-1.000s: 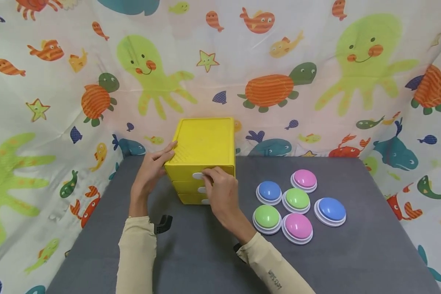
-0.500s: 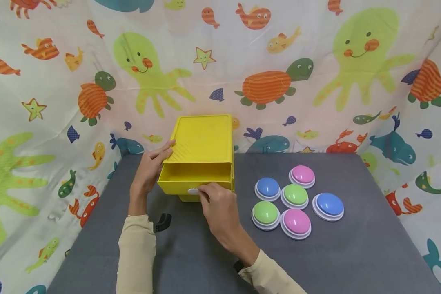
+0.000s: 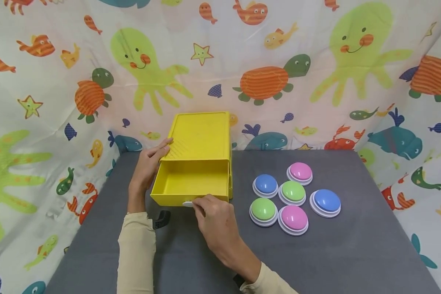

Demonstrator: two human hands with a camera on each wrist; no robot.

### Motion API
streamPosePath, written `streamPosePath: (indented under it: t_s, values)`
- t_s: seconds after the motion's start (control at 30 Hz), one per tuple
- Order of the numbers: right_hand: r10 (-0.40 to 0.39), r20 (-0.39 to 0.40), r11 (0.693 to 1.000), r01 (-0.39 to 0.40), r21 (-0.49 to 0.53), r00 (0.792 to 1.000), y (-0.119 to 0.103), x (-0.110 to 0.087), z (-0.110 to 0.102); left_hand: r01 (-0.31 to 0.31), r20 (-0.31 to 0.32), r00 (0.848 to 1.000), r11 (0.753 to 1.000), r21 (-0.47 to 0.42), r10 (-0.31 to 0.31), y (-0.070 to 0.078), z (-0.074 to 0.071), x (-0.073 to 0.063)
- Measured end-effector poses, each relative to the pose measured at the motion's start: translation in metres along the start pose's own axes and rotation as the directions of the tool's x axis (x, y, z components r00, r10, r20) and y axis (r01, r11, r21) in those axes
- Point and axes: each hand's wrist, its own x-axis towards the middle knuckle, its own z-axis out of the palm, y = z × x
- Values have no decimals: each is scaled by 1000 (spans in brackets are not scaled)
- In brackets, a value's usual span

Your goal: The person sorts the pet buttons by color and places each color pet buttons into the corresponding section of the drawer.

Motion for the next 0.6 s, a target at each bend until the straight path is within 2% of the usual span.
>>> streamPosePath:
  t_s: [0.27,0.4,0.5,0.6]
  values:
    - [23,29,1000,-23,1,999,-2,-2,-2,14,-2,1000,1000,-8,-14,-1,-1,1]
    - [30,80,1000,-31,3,996,-2,-2,-6,15,-10,1000,1000,2,-15,0,-1,0]
    - [63,122,998,-62,-13,990,-4,-3,-14,19,-8,1000,1000,-15,-19,0,-1,-1]
    - [133,144,991,-132,-16,981,-4,-2,-31,15,7,1000,1000,-22,-14,0,0,-2]
